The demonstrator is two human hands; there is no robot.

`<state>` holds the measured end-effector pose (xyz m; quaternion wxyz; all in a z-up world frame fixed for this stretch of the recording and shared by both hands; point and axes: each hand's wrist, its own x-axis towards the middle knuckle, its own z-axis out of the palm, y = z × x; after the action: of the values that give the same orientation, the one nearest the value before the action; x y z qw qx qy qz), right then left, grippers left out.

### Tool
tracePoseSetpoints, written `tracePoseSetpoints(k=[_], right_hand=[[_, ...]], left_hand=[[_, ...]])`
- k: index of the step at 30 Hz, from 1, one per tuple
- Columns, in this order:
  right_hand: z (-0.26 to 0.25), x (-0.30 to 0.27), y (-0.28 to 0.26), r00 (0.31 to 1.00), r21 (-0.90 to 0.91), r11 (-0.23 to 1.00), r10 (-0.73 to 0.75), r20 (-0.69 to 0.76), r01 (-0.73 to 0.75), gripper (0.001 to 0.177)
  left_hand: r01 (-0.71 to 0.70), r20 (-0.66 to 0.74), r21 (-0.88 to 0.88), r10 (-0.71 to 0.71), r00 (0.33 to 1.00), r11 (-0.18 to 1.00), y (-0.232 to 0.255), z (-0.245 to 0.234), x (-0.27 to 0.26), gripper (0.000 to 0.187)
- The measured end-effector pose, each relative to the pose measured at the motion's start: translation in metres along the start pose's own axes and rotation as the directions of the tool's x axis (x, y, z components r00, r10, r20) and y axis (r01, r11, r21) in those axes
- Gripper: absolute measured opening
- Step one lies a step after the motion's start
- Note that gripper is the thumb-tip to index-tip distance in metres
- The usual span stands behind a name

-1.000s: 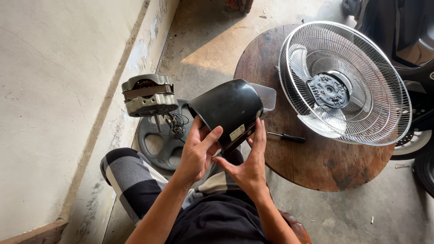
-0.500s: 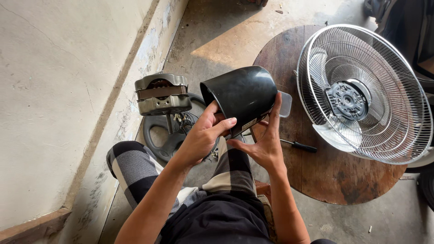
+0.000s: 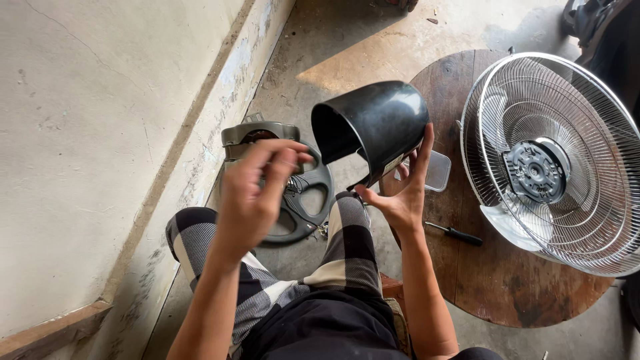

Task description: The person uses a screwdriver to tighten a screw on the fan motor housing, then places the screwdriver on the table. They pick up the fan's rear cover and fit it onto the motor assembly.

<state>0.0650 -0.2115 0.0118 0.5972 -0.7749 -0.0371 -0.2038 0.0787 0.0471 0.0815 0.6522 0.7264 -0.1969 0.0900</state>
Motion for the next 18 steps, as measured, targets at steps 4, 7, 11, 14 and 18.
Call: tracePoseSetpoints(k=[4, 7, 11, 14, 18], right_hand=[[0.008, 0.023, 0.013, 0.996, 0.009, 0.997, -0.082, 0.038, 0.081, 0.145], [0.019, 0.046, 0.022, 0.986, 0.059, 0.99, -0.135, 0.096, 0.13, 0.146], [0.037, 0.071, 0.026, 0.975, 0.131, 0.985, -0.136, 0.176, 0.113, 0.15], [0.048, 0.081, 0.025, 0.959, 0.159, 0.982, -0.141, 0.245, 0.103, 0.149], [0.062, 0.094, 0.026, 0.938, 0.152, 0.985, -0.131, 0.322, 0.085, 0.149]], left_hand=[[0.052, -0.222, 0.121, -0.024, 0.975, 0.991, -0.008, -0.032, 0.003, 0.021], [0.032, -0.287, 0.173, 0.019, 0.958, 0.984, -0.02, -0.047, 0.008, 0.022], [0.054, -0.262, 0.145, -0.014, 0.965, 0.988, -0.043, -0.058, 0.021, 0.037], [0.111, -0.138, 0.079, -0.099, 0.985, 0.991, -0.058, -0.064, 0.029, 0.06], [0.23, -0.01, -0.061, -0.231, 0.973, 0.971, -0.069, -0.067, 0.036, 0.082]])
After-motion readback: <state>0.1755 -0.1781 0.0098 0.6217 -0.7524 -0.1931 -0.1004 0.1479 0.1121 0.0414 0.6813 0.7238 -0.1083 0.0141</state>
